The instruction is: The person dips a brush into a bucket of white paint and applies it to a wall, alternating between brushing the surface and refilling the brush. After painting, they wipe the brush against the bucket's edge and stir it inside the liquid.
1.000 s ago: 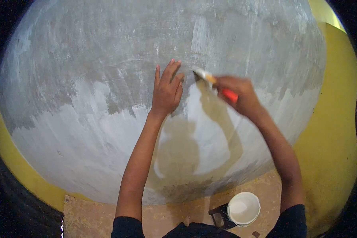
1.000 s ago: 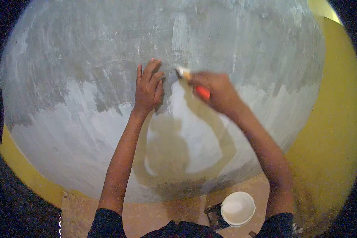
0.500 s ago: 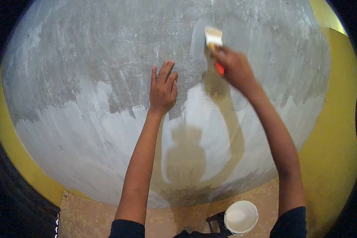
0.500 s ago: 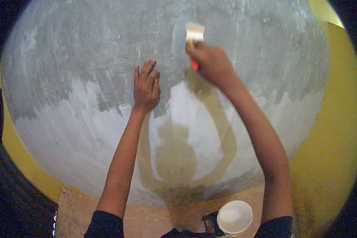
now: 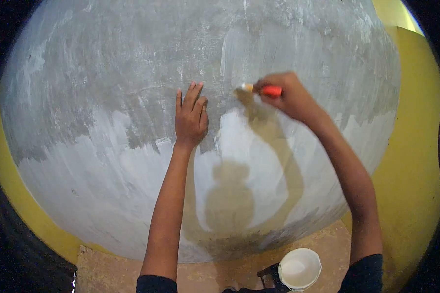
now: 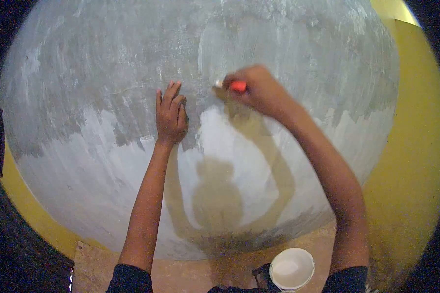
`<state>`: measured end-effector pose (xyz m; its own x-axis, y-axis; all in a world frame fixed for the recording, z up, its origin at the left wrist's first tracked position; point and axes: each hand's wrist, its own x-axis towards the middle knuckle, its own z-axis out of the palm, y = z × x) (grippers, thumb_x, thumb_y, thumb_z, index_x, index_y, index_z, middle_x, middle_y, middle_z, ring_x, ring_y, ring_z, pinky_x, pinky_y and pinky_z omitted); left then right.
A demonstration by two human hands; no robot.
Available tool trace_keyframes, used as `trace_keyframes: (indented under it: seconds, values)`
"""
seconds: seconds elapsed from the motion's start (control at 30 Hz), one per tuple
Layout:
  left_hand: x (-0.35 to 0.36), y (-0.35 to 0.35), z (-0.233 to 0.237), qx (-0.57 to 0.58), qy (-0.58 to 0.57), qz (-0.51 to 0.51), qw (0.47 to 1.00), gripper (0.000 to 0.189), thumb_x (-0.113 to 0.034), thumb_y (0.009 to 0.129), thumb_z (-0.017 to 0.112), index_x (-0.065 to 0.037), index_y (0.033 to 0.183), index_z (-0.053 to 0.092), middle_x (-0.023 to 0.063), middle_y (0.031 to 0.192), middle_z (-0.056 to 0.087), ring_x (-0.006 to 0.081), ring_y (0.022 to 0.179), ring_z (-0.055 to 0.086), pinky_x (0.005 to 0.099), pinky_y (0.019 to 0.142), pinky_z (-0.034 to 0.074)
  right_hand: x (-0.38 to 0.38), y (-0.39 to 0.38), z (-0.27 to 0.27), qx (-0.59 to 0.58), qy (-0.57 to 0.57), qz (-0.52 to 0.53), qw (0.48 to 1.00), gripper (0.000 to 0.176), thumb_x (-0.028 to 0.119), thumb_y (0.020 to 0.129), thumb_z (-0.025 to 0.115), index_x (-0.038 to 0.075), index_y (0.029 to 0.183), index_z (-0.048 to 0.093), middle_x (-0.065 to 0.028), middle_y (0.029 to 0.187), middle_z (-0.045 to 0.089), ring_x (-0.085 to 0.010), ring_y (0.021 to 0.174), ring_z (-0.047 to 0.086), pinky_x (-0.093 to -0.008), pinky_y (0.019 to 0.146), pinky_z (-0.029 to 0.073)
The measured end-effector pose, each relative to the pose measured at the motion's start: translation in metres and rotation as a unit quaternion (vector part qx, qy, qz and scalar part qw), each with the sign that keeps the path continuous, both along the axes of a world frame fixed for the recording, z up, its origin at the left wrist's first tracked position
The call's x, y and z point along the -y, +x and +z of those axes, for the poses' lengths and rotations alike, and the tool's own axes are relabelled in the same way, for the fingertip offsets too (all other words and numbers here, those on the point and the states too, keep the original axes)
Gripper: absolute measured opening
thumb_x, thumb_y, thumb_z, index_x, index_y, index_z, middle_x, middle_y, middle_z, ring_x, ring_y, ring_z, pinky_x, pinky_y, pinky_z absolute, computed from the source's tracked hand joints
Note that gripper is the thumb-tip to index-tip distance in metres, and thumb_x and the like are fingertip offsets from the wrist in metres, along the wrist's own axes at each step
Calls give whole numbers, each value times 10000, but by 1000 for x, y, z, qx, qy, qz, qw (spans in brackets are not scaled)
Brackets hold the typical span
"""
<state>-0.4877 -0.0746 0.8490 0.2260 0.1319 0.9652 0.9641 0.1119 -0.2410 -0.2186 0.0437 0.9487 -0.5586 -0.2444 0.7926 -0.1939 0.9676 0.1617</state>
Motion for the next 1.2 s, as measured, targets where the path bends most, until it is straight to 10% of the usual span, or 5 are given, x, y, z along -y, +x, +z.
trace_keyframes:
  seconds: [0.17, 0.4, 0.67, 0.87, 1.2]
  values:
    - [0, -2, 2, 9, -10, 2, 1000, 179, -58, 943, 471, -57, 1093, 569, 146, 1481, 481, 331, 1443, 388, 588, 1206, 170, -22, -2, 102, -105, 54, -54, 991, 161, 96, 838, 723, -15, 953, 707, -140, 861, 731, -160, 788, 697, -313, 762, 541]
    - [0, -4, -1, 6, -1, -16, 1000, 189, -61, 943, 471, -53, 1107, 566, 153, 1479, 485, 343, 1435, 396, 574, 1210, 177, 0, -17, 116, -248, 238, -137, 929, 134, 42, 859, 675, 33, 989, 704, -172, 858, 687, -327, 750, 689, -413, 655, 559]
    - [-3, -11, -1, 19, 23, -88, 996, 210, -105, 992, 418, -43, 1138, 555, 183, 1462, 502, 375, 1412, 421, 578, 1198, 193, 3, -104, -77, -207, 258, -193, 924, 83, 131, 883, 597, 88, 943, 559, -367, 1174, 591, -355, 698, 715, -359, 438, 547]
    - [-3, -11, -4, 1, 31, -90, 995, 226, -105, 996, 402, -53, 1158, 550, 186, 1452, 515, 384, 1400, 435, 588, 1190, 206, 38, -80, -155, -61, 205, -140, 967, 98, 135, 872, 610, 72, 928, 559, -335, 1157, 600, -324, 807, 733, -352, 493, 575]
    - [-5, -13, -5, 6, 35, -81, 996, 210, -44, 911, 434, -43, 1074, 566, 166, 1406, 533, 361, 1401, 439, 579, 1193, 234, 24, -26, -20, 27, -9, 0, 1000, 209, 98, 774, 755, 41, 970, 712, -143, 889, 716, -333, 817, 700, -389, 753, 540]
